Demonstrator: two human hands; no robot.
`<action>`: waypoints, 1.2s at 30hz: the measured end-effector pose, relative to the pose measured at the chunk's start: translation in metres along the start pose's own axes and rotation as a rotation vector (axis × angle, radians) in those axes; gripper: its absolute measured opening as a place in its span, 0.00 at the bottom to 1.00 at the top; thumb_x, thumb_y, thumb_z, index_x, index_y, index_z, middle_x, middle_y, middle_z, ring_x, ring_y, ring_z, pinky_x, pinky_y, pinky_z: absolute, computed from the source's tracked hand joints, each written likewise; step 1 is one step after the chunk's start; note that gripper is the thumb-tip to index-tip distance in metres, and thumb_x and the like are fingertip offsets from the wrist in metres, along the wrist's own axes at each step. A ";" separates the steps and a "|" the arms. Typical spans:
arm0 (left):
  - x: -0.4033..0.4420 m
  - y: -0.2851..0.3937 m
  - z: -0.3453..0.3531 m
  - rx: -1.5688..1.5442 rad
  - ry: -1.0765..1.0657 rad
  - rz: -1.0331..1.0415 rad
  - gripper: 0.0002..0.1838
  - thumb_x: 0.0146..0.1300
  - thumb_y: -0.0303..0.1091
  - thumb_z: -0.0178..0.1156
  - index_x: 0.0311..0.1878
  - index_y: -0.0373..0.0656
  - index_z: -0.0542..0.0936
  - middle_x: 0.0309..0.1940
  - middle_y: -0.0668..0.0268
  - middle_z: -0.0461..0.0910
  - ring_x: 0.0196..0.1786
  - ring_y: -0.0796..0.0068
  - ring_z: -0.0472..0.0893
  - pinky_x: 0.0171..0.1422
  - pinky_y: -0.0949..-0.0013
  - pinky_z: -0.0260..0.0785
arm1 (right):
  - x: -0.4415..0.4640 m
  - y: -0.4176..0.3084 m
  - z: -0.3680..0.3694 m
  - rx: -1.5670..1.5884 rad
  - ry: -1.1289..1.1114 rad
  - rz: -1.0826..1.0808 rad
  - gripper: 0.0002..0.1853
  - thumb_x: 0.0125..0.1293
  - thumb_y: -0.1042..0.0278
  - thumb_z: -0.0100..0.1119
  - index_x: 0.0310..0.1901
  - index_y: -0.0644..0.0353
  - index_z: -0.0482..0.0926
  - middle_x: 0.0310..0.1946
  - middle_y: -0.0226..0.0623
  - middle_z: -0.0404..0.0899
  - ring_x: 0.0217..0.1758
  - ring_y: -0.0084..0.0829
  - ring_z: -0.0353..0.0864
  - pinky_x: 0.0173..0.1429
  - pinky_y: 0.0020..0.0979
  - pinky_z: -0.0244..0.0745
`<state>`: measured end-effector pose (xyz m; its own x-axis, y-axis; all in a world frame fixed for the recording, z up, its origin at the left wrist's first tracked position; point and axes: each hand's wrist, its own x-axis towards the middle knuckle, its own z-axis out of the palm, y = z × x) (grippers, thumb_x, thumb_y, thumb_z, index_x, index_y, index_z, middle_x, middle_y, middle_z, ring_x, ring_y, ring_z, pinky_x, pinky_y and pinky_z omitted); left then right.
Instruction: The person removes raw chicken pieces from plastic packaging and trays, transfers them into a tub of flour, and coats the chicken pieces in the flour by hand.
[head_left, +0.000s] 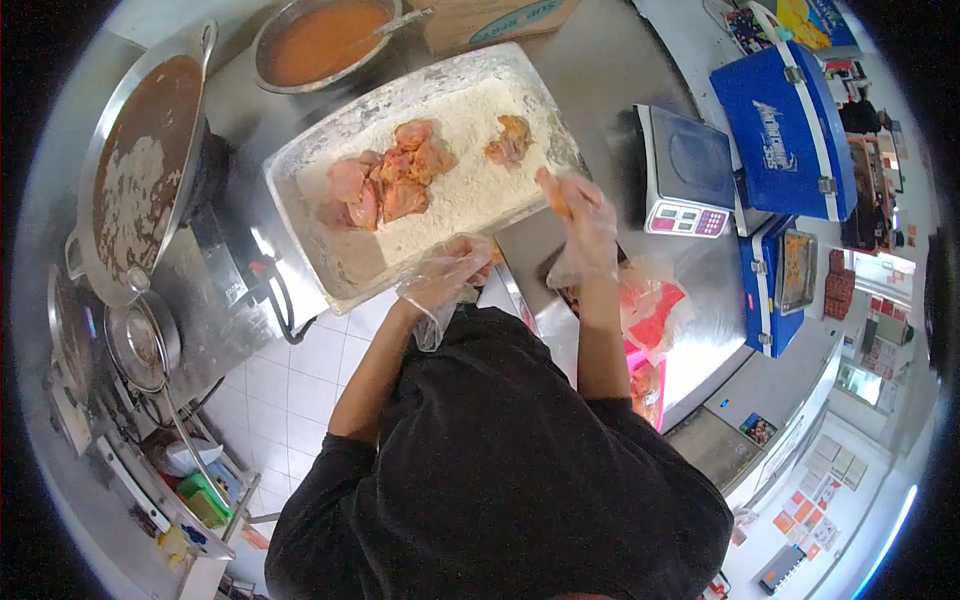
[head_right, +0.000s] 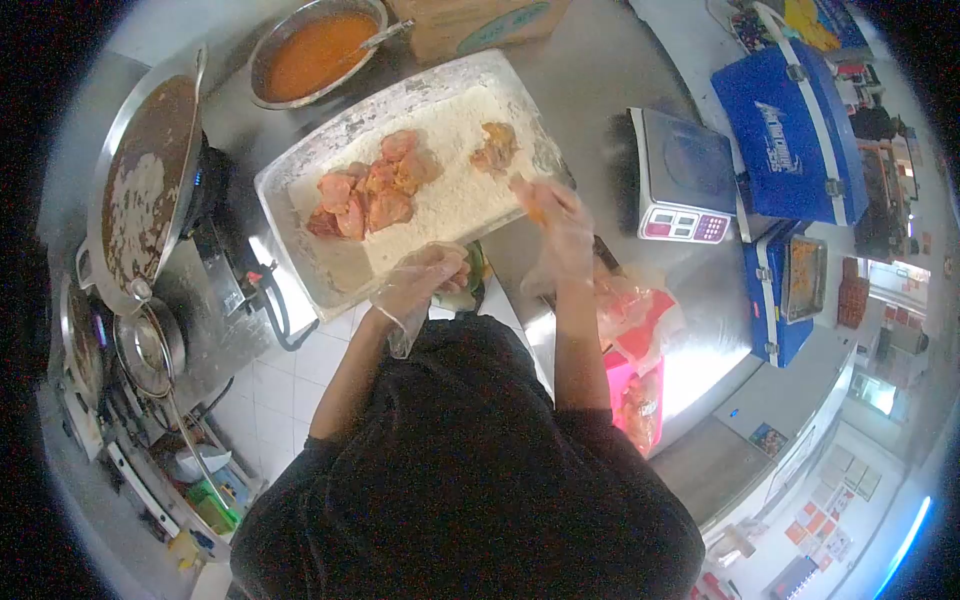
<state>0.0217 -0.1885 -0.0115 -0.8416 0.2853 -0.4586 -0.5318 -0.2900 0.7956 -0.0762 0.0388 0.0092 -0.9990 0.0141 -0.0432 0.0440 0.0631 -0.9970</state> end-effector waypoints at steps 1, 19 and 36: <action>0.000 0.001 0.003 0.018 -0.035 -0.002 0.18 0.71 0.44 0.61 0.52 0.39 0.78 0.40 0.67 0.80 0.42 0.77 0.79 0.48 0.73 0.71 | 0.011 0.003 0.002 -0.012 0.020 -0.004 0.15 0.68 0.64 0.64 0.50 0.64 0.82 0.42 0.36 0.84 0.47 0.25 0.81 0.55 0.25 0.75; 0.142 -0.034 0.240 1.254 -0.548 0.611 0.22 0.64 0.43 0.60 0.56 0.40 0.76 0.47 0.48 0.81 0.53 0.50 0.81 0.60 0.58 0.72 | -0.202 -0.007 -0.159 -0.658 0.127 0.224 0.13 0.68 0.74 0.52 0.50 0.65 0.82 0.41 0.50 0.84 0.46 0.43 0.85 0.52 0.38 0.78; 0.163 -0.175 0.160 1.024 -0.165 0.187 0.24 0.64 0.41 0.58 0.62 0.44 0.71 0.45 0.48 0.83 0.50 0.48 0.82 0.54 0.52 0.74 | -0.127 0.143 -0.238 -0.843 0.081 0.173 0.09 0.62 0.68 0.58 0.38 0.59 0.86 0.34 0.48 0.85 0.39 0.47 0.85 0.46 0.40 0.79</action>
<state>-0.0070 0.0551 -0.1624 -0.8378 0.4590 -0.2958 0.0035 0.5461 0.8377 0.0594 0.2832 -0.1123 -0.9750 0.1611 -0.1534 0.2213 0.7725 -0.5953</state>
